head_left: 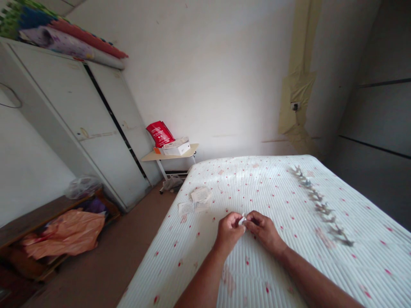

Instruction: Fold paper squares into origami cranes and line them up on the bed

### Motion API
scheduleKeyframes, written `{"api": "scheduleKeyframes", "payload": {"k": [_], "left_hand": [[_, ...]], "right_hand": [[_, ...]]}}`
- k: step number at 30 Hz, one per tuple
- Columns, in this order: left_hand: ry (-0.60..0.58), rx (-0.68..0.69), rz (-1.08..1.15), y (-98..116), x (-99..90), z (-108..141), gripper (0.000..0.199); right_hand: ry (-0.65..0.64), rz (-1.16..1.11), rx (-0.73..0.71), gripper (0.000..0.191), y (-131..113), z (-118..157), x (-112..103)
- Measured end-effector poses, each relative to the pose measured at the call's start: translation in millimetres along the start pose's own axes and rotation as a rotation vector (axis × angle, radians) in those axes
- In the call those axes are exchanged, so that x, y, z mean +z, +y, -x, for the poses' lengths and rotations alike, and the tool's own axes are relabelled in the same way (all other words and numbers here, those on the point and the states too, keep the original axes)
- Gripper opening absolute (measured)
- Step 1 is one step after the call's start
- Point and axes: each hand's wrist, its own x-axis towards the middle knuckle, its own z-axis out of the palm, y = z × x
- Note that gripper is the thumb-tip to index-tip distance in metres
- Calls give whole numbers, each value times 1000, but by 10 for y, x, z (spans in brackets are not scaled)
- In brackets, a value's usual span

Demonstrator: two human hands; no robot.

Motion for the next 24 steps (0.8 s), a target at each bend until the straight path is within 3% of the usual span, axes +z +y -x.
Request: {"api": "scheduleKeyframes", "payload": {"k": [16,24], "left_hand": [[-5,16,-164,-71,11,-20,14],[-45,-1,-78,-153,29,-32,18]], "right_hand": [[4,-31,-60,18,-13,3,-9],[36,47,-56,20,-121,25,-3]]}}
